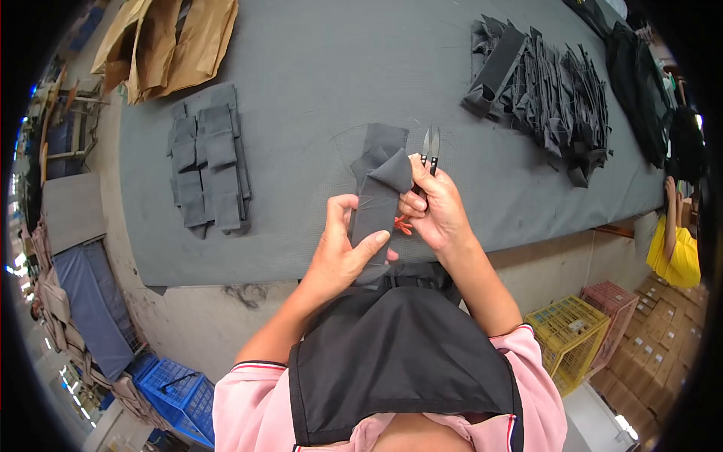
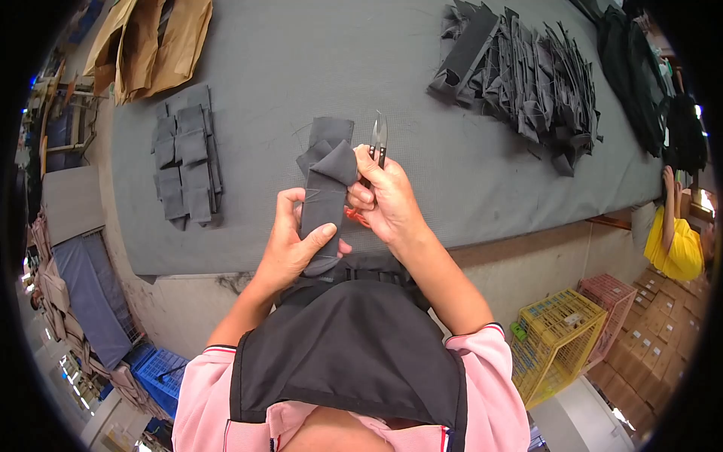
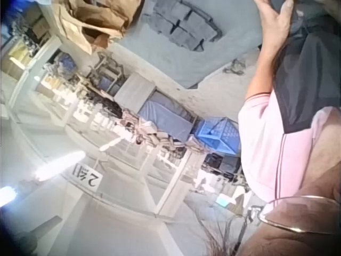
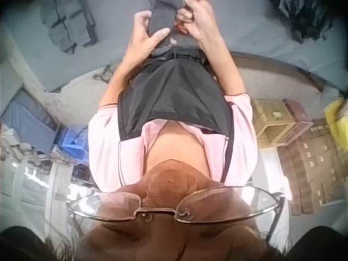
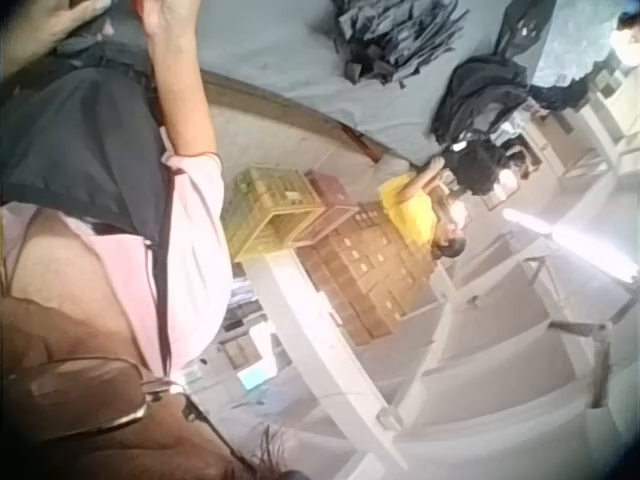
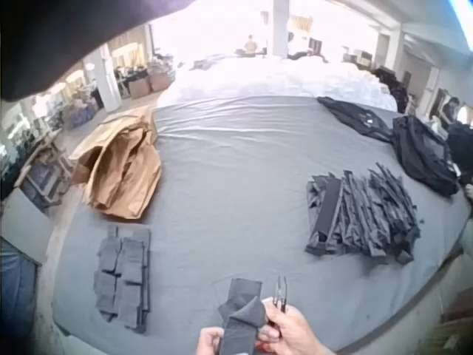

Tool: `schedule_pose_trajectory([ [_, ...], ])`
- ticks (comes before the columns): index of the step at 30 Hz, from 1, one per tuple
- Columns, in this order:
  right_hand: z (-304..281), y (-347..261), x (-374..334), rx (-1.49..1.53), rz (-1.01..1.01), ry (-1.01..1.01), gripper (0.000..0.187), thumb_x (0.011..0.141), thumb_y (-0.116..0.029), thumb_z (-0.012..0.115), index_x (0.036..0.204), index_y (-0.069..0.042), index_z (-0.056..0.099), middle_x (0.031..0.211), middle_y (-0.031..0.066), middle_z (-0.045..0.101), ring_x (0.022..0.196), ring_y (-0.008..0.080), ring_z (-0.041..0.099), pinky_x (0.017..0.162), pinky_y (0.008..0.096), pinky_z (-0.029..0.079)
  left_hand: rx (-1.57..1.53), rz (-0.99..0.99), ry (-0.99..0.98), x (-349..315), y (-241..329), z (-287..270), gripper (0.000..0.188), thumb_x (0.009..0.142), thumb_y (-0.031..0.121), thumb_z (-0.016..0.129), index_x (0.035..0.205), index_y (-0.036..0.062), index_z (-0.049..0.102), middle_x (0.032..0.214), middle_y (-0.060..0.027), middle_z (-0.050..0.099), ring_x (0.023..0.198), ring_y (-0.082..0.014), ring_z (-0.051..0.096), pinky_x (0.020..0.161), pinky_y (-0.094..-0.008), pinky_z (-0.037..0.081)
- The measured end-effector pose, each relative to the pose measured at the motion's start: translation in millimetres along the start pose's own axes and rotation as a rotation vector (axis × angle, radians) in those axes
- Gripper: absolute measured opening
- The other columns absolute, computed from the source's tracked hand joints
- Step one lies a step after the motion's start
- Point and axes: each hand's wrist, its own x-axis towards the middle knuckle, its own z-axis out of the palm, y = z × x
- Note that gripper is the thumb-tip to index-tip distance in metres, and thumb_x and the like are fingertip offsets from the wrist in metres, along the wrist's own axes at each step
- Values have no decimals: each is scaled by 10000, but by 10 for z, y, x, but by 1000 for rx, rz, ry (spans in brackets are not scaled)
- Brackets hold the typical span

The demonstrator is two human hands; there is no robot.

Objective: Manually trim excess threads or material from small black fabric pieces using a small hand tool.

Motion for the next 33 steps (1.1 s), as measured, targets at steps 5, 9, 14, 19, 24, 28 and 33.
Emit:
schedule_pose_trajectory([
  [5, -30, -47, -12, -75, 94, -97, 218, 940, -292, 538, 813, -116, 521, 694, -36, 506, 464, 32, 374, 416, 216, 310, 889, 603, -22, 48, 284, 81, 279, 774, 149, 732, 883, -19, 537, 1280, -246, 442, 1224, -384, 446, 938, -435, 441],
  [9, 1, 141, -20, 38, 107, 50, 207, 911, -262, 558, 1001, -81, 602, 826, 7, 603, 584, 77, 545, 481, 223, 425, 1191, 861, -159, 177, 434, 115, 264, 685, 85, 749, 850, -34, 580, 1344, -249, 416, 1355, -429, 223, 1004, -486, 348],
  [14, -283, 182, 7, -92, -18, 66, 124, 892, -182, 594, 886, -59, 610, 696, -1, 570, 467, 55, 456, 414, 186, 333, 659, 548, 27, 170, 81, -100, 215, 784, 64, 686, 944, -26, 576, 1003, -118, 628, 944, -211, 597, 859, -349, 451],
  [19, -584, -42, -113, -73, -380, 391, 187, 881, -207, 647, 780, -73, 564, 577, -73, 395, 444, 13, 294, 397, 200, 218, 214, 196, 191, 154, 27, -79, 145, 905, 130, 608, 937, -5, 564, 806, 4, 575, 699, -34, 499, 662, -175, 431],
  [24, -647, -222, -358, -487, -812, 638, 123, 878, -137, 645, 916, -33, 593, 595, -81, 354, 480, 1, 275, 424, 189, 233, 129, 145, 230, 166, 83, -17, 159, 912, 179, 601, 874, 31, 558, 758, 44, 536, 652, -32, 468, 617, -176, 400],
  [28, -311, -179, -463, -991, -904, 259, 222, 857, -67, 645, 1075, -48, 612, 825, 11, 637, 550, 19, 441, 487, 177, 370, 189, 135, 186, 220, 106, -71, 135, 911, 160, 585, 856, 40, 558, 748, 50, 525, 673, -25, 464, 620, -184, 390],
  [33, -95, 47, -171, -1292, -890, -178, 525, 613, 103, 606, 1103, -83, 615, 829, 84, 604, 578, 192, 536, 545, 283, 453, 287, 141, 30, 255, 97, -21, 191, 914, 172, 576, 799, 57, 475, 734, 65, 419, 678, -32, 345, 590, -197, 329],
])
